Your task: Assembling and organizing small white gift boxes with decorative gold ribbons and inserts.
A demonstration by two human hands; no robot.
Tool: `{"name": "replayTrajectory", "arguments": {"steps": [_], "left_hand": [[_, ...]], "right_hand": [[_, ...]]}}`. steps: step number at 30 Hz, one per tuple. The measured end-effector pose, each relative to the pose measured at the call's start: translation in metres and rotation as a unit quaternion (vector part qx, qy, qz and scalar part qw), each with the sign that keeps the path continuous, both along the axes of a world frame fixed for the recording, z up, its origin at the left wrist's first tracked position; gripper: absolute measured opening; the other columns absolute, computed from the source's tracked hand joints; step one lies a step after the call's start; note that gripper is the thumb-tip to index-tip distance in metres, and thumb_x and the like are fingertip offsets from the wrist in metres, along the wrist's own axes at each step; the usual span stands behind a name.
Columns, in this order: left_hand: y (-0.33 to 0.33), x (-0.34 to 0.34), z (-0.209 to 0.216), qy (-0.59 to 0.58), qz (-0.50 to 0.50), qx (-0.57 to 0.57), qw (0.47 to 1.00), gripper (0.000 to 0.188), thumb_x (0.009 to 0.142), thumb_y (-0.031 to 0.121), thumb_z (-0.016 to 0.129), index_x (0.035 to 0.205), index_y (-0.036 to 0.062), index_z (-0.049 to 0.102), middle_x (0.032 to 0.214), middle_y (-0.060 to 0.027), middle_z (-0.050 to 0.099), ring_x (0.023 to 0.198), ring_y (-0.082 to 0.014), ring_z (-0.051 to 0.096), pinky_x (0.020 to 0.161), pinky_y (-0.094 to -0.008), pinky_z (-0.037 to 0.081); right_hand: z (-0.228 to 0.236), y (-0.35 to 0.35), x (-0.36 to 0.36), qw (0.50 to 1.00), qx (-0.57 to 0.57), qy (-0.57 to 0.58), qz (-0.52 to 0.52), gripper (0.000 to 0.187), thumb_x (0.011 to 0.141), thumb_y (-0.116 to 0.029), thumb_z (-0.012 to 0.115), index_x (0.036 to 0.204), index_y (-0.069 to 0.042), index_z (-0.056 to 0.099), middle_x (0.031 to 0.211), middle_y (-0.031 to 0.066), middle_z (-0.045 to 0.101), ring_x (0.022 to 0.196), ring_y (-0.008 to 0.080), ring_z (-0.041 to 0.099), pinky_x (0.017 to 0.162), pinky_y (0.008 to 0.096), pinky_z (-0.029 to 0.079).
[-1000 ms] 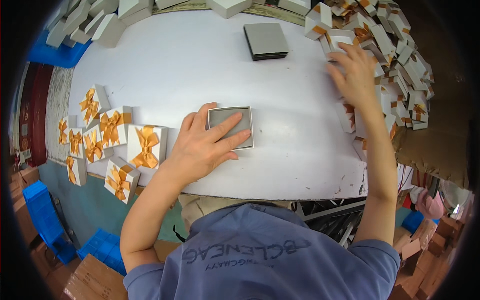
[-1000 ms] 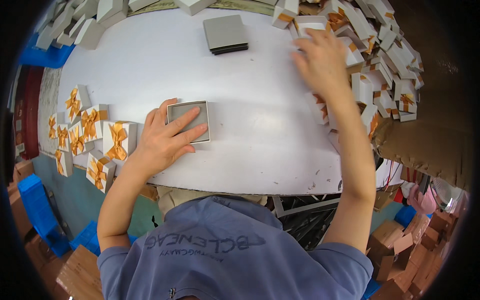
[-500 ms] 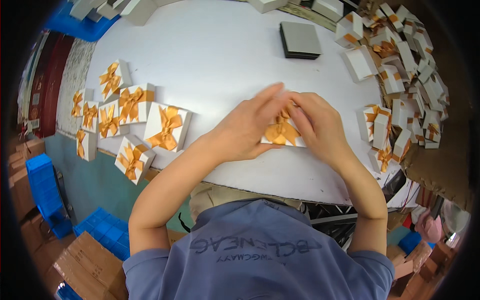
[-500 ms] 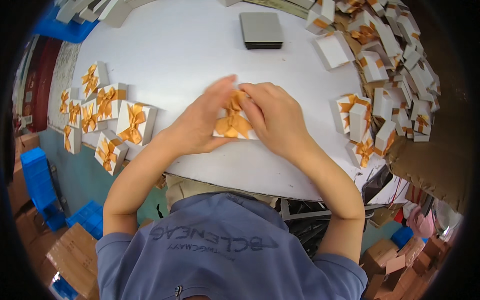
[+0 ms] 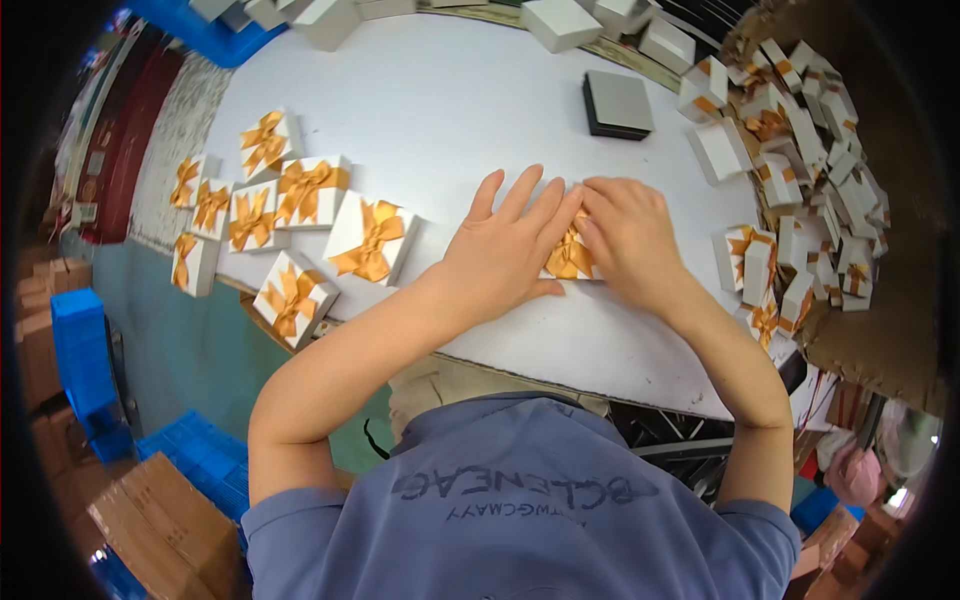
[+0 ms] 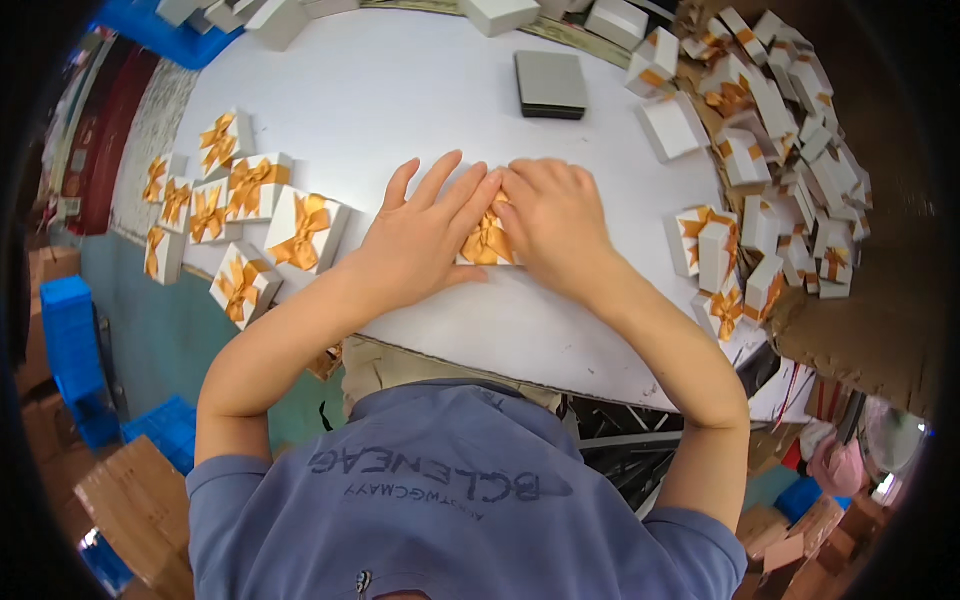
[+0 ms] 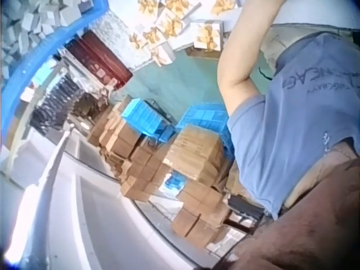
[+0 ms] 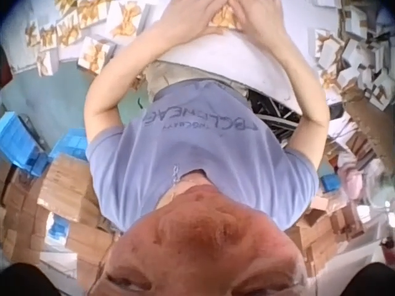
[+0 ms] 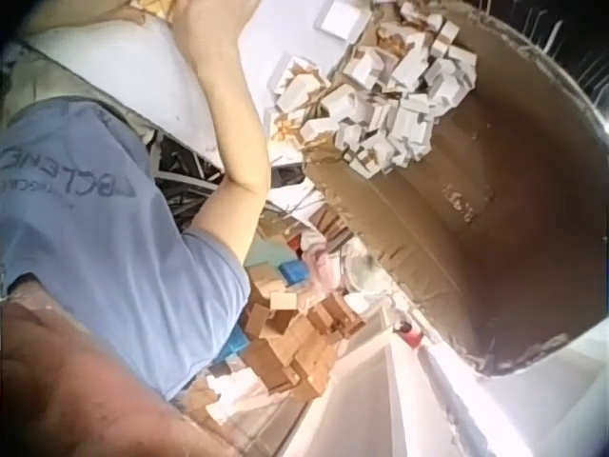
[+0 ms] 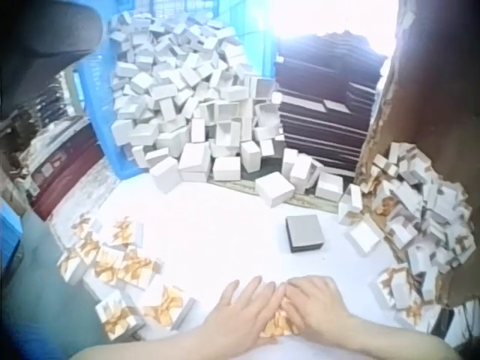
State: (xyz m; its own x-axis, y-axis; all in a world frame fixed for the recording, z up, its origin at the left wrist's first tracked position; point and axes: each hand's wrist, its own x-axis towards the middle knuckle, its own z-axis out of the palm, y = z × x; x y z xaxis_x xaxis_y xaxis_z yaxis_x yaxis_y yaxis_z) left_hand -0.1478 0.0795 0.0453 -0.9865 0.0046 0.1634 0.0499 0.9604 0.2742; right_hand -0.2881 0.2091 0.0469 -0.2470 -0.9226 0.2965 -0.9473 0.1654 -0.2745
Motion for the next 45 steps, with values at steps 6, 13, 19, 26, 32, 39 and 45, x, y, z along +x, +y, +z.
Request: {"name": "replayTrajectory", "arguments": {"steps": [6, 13, 19, 26, 32, 39, 45], "left_hand": [[-0.036, 0.069, 0.019, 0.098, 0.209, 0.012, 0.973, 0.076, 0.066, 0.037, 0.075, 0.123, 0.0006, 0.041, 0.131, -0.0208, 0.04, 0.121, -0.0352, 0.039, 0.095, -0.0464, 0.031], [-0.031, 0.095, -0.018, 0.145, 0.315, 0.027, 0.938, 0.053, 0.071, 0.021, 0.074, 0.112, -0.0001, 0.047, 0.128, -0.026, 0.042, 0.117, -0.0384, 0.043, 0.093, -0.0459, 0.034], [-0.03, 0.099, -0.026, 0.184, 0.293, 0.04, 0.937, 0.052, 0.071, 0.022, 0.073, 0.114, 0.0019, 0.052, 0.128, -0.025, 0.044, 0.115, -0.0383, 0.045, 0.092, -0.0446, 0.036], [-0.029, 0.099, -0.026, 0.187, 0.278, -0.002, 0.942, 0.045, 0.072, 0.028, 0.071, 0.109, 0.0037, 0.06, 0.125, -0.0239, 0.048, 0.114, -0.0367, 0.046, 0.09, -0.0432, 0.037], [-0.031, 0.1, -0.032, 0.207, 0.261, -0.025, 0.943, 0.045, 0.07, 0.032, 0.072, 0.106, 0.0072, 0.062, 0.125, -0.024, 0.048, 0.112, -0.0359, 0.049, 0.088, -0.0409, 0.038], [-0.03, 0.1, -0.033, 0.223, 0.262, -0.011, 0.939, 0.044, 0.069, 0.032, 0.072, 0.104, 0.0075, 0.064, 0.125, -0.0267, 0.047, 0.111, -0.036, 0.05, 0.087, -0.0402, 0.039], [-0.031, 0.1, -0.033, 0.226, 0.254, -0.004, 0.94, 0.043, 0.07, 0.033, 0.072, 0.104, 0.0082, 0.064, 0.125, -0.026, 0.047, 0.111, -0.0357, 0.05, 0.088, -0.0404, 0.038]], "right_hand": [[0.039, -0.052, 0.013, 0.979, -0.128, -0.152, 0.038, 0.019, 0.079, -0.008, 0.061, 0.096, -0.001, 0.06, 0.102, 0.013, 0.058, 0.094, 0.0281, 0.055, 0.08, 0.0349, 0.044], [0.01, -0.125, 0.056, 0.936, 0.017, -0.332, 0.117, 0.02, 0.08, -0.017, 0.06, 0.093, -0.002, 0.063, 0.089, 0.0116, 0.057, 0.083, 0.0234, 0.056, 0.074, 0.0321, 0.046], [0.008, -0.136, 0.061, 0.915, 0.149, -0.371, 0.052, 0.02, 0.082, -0.018, 0.056, 0.087, 0.0, 0.063, 0.087, 0.0109, 0.057, 0.079, 0.0198, 0.057, 0.069, 0.03, 0.046], [0.014, -0.144, 0.062, 0.824, 0.225, -0.52, 0.022, 0.022, 0.079, -0.02, 0.063, 0.074, 0.001, 0.061, 0.064, 0.0083, 0.059, 0.058, 0.0108, 0.054, 0.054, 0.0242, 0.044], [0.035, -0.155, 0.069, 0.886, 0.252, -0.388, 0.038, 0.019, 0.074, -0.015, 0.067, 0.067, 0.0, 0.059, 0.061, 0.0056, 0.058, 0.056, 0.0094, 0.055, 0.05, 0.0233, 0.042], [0.022, -0.141, 0.057, 0.806, 0.185, -0.544, 0.138, 0.006, 0.074, -0.003, 0.06, 0.07, 0.0, 0.055, 0.061, 0.0036, 0.057, 0.055, 0.0081, 0.052, 0.05, 0.0229, 0.042], [0.026, -0.142, 0.061, 0.824, 0.171, -0.53, 0.106, 0.003, 0.075, -0.001, 0.057, 0.073, -0.001, 0.055, 0.063, 0.0014, 0.056, 0.058, 0.0068, 0.051, 0.053, 0.0223, 0.042]]}}
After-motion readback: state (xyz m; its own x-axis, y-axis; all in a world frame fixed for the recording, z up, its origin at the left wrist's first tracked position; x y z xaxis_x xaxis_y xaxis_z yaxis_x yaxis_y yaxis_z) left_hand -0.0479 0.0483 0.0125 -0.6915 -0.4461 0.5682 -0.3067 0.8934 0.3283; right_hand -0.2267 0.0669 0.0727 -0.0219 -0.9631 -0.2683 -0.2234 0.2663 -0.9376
